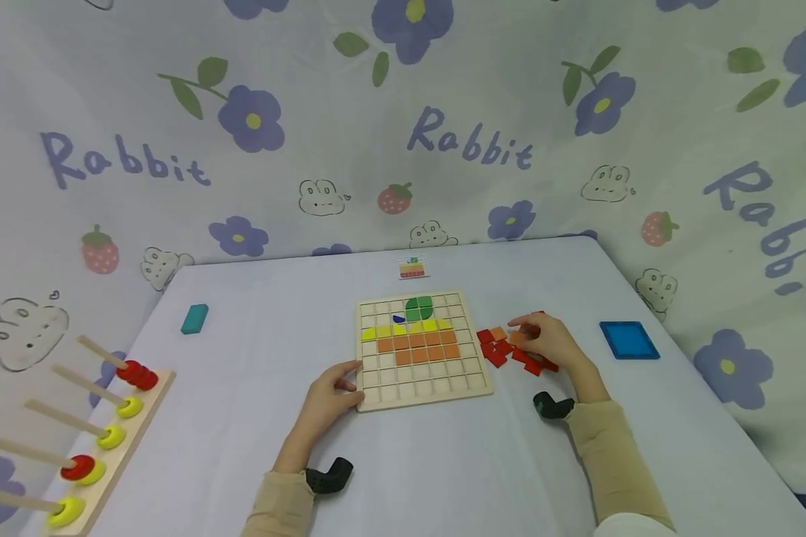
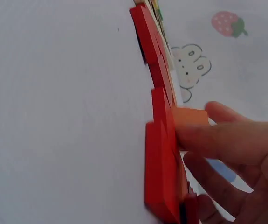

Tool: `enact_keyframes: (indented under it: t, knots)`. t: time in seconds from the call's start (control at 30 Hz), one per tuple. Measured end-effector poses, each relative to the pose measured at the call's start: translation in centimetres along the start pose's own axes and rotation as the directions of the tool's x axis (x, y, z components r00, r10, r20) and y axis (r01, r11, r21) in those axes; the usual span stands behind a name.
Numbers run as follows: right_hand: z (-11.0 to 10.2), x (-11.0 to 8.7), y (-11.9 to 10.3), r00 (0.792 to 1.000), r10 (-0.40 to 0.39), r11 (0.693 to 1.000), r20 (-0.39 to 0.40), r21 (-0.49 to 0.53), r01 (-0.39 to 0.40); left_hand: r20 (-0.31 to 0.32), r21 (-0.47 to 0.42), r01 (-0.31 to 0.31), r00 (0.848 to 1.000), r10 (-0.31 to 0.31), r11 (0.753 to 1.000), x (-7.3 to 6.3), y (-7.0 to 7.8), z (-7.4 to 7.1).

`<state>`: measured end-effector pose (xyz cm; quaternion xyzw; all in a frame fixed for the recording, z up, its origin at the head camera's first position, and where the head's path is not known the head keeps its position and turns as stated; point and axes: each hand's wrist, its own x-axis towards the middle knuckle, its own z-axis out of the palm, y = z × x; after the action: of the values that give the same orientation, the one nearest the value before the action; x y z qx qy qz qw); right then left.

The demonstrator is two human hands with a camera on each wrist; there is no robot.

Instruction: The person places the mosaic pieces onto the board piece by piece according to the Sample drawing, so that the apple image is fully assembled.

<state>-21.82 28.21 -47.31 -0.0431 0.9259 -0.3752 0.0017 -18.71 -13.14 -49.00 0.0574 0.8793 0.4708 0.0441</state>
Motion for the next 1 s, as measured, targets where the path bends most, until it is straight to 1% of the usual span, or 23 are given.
enact_keyframes:
  t: [0.07,0.17,0.23,0.3,0.4,0.47,0.5,0.53,0.57,0.6,0.67,0.77,0.83,0.87,0.93,1.0]
  knots:
    - [0.1,0.0,-0.5,1.000,0.006,0.999,-0.010,0.051,-0.006,-0.004,-0.001,0.001,1.000,-0.001,1.000,-0.1,0.0,0.0]
    - [0.2,-0.1,-1.9,0.999,0.036,0.989,-0.011,0.147,-0.034,-0.002,0.001,-0.011,1.000,0.011,1.000,-0.1,0.0,0.3]
    - [0.6,0.1,-3.2,1.000,0.024,0.977,0.001,0.211,-0.023,0.003,0.001,-0.024,1.000,0.024,1.000,0.0,0.1,0.5]
    - [1.4,0.6,-5.0,1.000,0.003,0.963,0.025,0.270,-0.010,0.006,-0.002,-0.037,0.999,0.037,0.999,0.1,0.1,0.6]
    - [3.7,1.7,-7.8,0.996,-0.054,0.927,0.071,0.376,0.023,-0.003,-0.009,-0.036,0.999,0.036,0.999,0.0,0.2,0.5]
    - [5.5,2.4,-9.7,0.991,-0.071,0.907,0.111,0.421,0.018,-0.014,-0.007,-0.031,0.999,0.031,0.999,-0.2,0.2,0.3]
    - [6.5,2.7,-10.5,0.988,-0.078,0.892,0.136,0.452,0.008,-0.019,-0.006,-0.025,1.000,0.025,1.000,-0.3,0.2,0.2]
    - [7.3,3.0,-11.2,0.985,-0.075,0.880,0.156,0.475,-0.009,-0.020,-0.003,-0.028,0.999,0.028,1.000,-0.3,0.2,0.2]
    - [8.1,3.2,-11.8,0.982,-0.073,0.873,0.176,0.486,-0.022,-0.021,-0.001,-0.031,0.999,0.031,1.000,-0.3,0.1,0.2]
    - [8.8,3.4,-12.4,0.980,-0.060,0.873,0.190,0.485,-0.041,-0.021,0.005,-0.040,0.999,0.040,0.999,-0.3,0.1,0.2]
    - [10.0,3.7,-13.3,0.974,-0.037,0.856,0.222,0.510,-0.084,-0.017,0.010,-0.048,0.999,0.049,0.999,-0.3,0.1,0.2]
    - [11.5,4.0,-14.3,0.970,0.003,0.843,0.243,0.521,-0.133,-0.010,0.016,-0.062,0.998,0.062,0.998,-0.3,0.0,0.2]
    - [12.2,4.2,-14.6,0.966,0.025,0.825,0.256,0.541,-0.164,-0.009,0.010,-0.057,0.998,0.057,0.998,-0.3,0.1,0.1]
    - [12.5,4.2,-14.8,0.966,0.035,0.826,0.256,0.536,-0.172,-0.010,0.007,-0.057,0.998,0.057,0.998,-0.3,0.1,0.1]
    - [13.0,4.3,-15.1,0.969,0.041,0.844,0.244,0.511,-0.164,-0.013,0.004,-0.059,0.998,0.059,0.998,-0.3,0.2,0.0]
    - [13.5,4.4,-15.3,0.974,0.034,0.876,0.222,0.462,-0.136,-0.016,-0.002,-0.051,0.999,0.051,0.999,-0.4,0.2,-0.1]
